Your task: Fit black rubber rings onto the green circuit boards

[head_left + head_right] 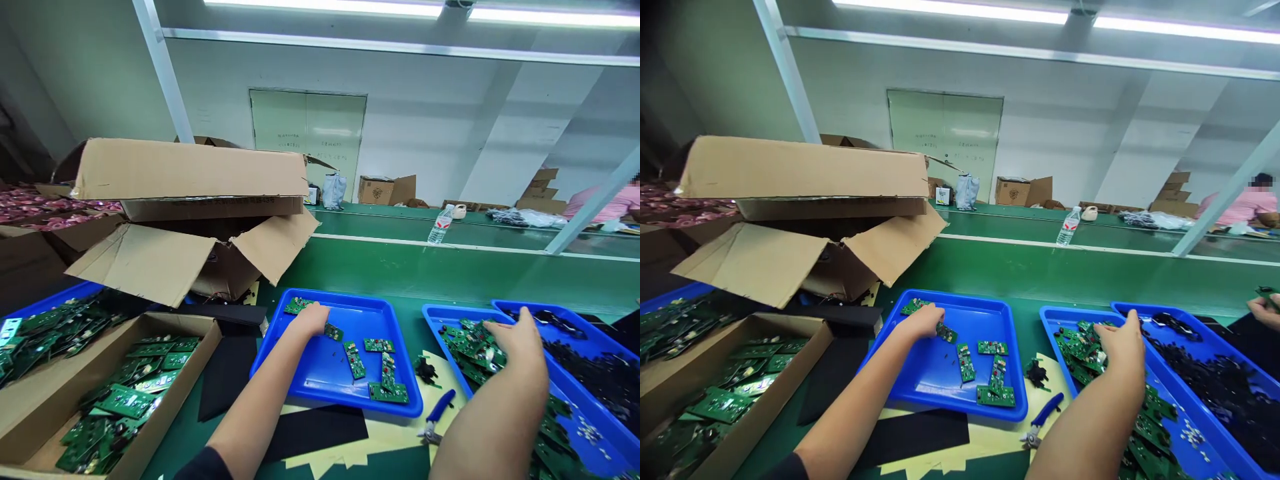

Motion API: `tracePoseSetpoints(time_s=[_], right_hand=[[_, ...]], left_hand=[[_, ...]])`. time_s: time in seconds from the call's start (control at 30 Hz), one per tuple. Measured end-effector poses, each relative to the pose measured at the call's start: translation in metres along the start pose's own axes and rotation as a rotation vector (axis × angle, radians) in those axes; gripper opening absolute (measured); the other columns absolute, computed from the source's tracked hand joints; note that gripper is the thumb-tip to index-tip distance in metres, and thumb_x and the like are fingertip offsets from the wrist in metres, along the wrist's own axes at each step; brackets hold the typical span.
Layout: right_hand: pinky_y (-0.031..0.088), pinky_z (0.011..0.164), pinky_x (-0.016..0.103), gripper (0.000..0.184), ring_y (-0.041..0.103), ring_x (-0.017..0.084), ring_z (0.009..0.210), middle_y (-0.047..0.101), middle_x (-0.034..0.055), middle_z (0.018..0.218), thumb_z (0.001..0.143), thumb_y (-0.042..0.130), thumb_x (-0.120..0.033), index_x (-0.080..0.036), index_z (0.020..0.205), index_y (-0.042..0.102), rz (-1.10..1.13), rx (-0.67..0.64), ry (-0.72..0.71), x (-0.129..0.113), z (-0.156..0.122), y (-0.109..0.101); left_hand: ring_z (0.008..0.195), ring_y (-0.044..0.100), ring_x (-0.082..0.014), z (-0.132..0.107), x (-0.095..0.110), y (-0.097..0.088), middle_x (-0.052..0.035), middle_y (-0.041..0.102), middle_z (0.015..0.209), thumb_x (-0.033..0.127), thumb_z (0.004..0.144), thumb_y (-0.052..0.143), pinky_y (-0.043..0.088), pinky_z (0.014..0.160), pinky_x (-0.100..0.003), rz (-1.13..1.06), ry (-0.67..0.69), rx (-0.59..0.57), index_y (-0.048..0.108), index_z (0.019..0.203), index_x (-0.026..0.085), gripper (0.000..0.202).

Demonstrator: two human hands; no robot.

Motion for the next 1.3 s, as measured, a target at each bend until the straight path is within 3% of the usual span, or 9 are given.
tracePoseSetpoints(time_s=[0.17, 0.3, 0.5, 0.67, 0.8, 0.97, 1.07, 1.2, 1.3], right_hand=[[0.038, 0.051, 0.04, 0.081, 0.064, 0.034, 0.071, 0.06, 0.01, 0.063, 0.078, 0.07, -0.051, -0.02, 0.146, 0.039, -0.115, 0.06, 0.123, -0.01, 0.006, 0.005], [0.046, 0.058, 0.039, 0.096, 0.069, 0.033, 0.08, 0.066, 0.0119, 0.068, 0.08, 0.069, -0.049, -0.012, 0.154, 0.021, -0.049, -0.029, 0.145, -0.037, 0.01, 0.018], [0.056, 0.077, 0.04, 0.11, 0.073, 0.028, 0.081, 0.072, 0.0045, 0.079, 0.073, 0.073, -0.054, -0.017, 0.156, 0.01, 0.32, -0.345, 0.016, -0.117, -0.019, 0.061], [0.057, 0.074, 0.034, 0.106, 0.07, 0.021, 0.082, 0.072, 0.0045, 0.089, 0.081, 0.07, -0.049, -0.023, 0.156, -0.001, 0.519, -0.763, -0.1, -0.174, -0.065, 0.093], [0.059, 0.074, 0.036, 0.102, 0.069, 0.018, 0.074, 0.069, 0.0027, 0.089, 0.084, 0.069, -0.045, -0.028, 0.155, -0.001, 0.702, -0.674, -0.083, -0.187, -0.08, 0.103], [0.057, 0.061, 0.028, 0.105, 0.066, 0.016, 0.071, 0.07, 0.0041, 0.09, 0.079, 0.075, -0.038, -0.029, 0.155, 0.004, 0.776, -0.599, -0.098, -0.19, -0.079, 0.1], [0.054, 0.054, 0.023, 0.108, 0.063, 0.014, 0.066, 0.07, 0.0025, 0.088, 0.076, 0.077, -0.035, -0.031, 0.155, 0.005, 0.818, -0.58, -0.099, -0.195, -0.082, 0.098], [0.056, 0.063, 0.023, 0.104, 0.064, 0.013, 0.071, 0.069, 0.0008, 0.091, 0.078, 0.075, -0.029, -0.035, 0.154, 0.005, 0.887, -0.509, -0.103, -0.204, -0.095, 0.101], [0.058, 0.068, 0.027, 0.102, 0.066, 0.015, 0.075, 0.067, 0.0009, 0.09, 0.08, 0.073, -0.029, -0.034, 0.155, 0.004, 0.89, -0.466, -0.145, -0.208, -0.107, 0.107]], left_hand=[[0.102, 0.062, -0.0229, 0.003, -0.004, -0.005, -0.0095, 0.061, 0.119, 0.033, 0.093, 0.06, 0.055, 0.086, -0.043, -0.145, 0.057, -0.023, 0.058, 0.119, 0.016, 0.031], [0.094, 0.064, -0.0202, -0.009, -0.009, -0.023, -0.0079, 0.063, 0.111, 0.033, 0.093, 0.06, 0.056, 0.081, -0.04, -0.344, 0.144, 0.053, 0.06, 0.113, 0.014, 0.027], [0.065, 0.064, -0.013, -0.051, 0.001, -0.057, -0.0023, 0.064, 0.077, 0.03, 0.091, 0.058, 0.054, 0.062, -0.026, -0.753, 0.369, 0.297, 0.06, 0.093, 0.013, 0.018], [0.072, 0.065, -0.0141, -0.082, 0.02, -0.07, -0.0034, 0.064, 0.08, 0.034, 0.084, 0.063, 0.054, 0.067, -0.027, -0.964, 0.55, 0.514, 0.061, 0.089, 0.015, 0.02], [0.086, 0.063, -0.0169, -0.1, 0.026, -0.075, -0.0064, 0.064, 0.09, 0.03, 0.077, 0.072, 0.053, 0.078, -0.029, -0.986, 0.683, 0.645, 0.066, 0.078, 0.016, 0.015], [0.087, 0.064, -0.0168, -0.115, 0.033, -0.077, -0.0079, 0.063, 0.094, 0.019, 0.078, 0.072, 0.055, 0.079, -0.029, -0.962, 0.826, 0.667, 0.07, 0.079, 0.017, 0.003], [0.09, 0.063, -0.0163, -0.116, 0.04, -0.074, -0.0069, 0.065, 0.094, 0.018, 0.075, 0.077, 0.054, 0.08, -0.025, -1.07, 0.838, 0.708, 0.071, 0.088, 0.017, 0.015], [0.095, 0.064, -0.0157, -0.112, 0.048, -0.066, -0.0061, 0.068, 0.105, 0.024, 0.073, 0.081, 0.054, 0.071, -0.019, -1.339, 0.832, 0.736, 0.066, 0.113, 0.025, 0.043], [0.089, 0.067, -0.0176, -0.108, 0.054, -0.059, -0.0085, 0.071, 0.106, 0.038, 0.078, 0.077, 0.055, 0.072, -0.023, -1.431, 0.746, 0.702, 0.068, 0.114, 0.022, 0.04]])
Point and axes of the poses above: each hand's wrist, its own z-axis towards the middle knuckle, its own y-axis out of the palm, x = y × z, the point moved 1 cm from there along z, towards the middle knuckle
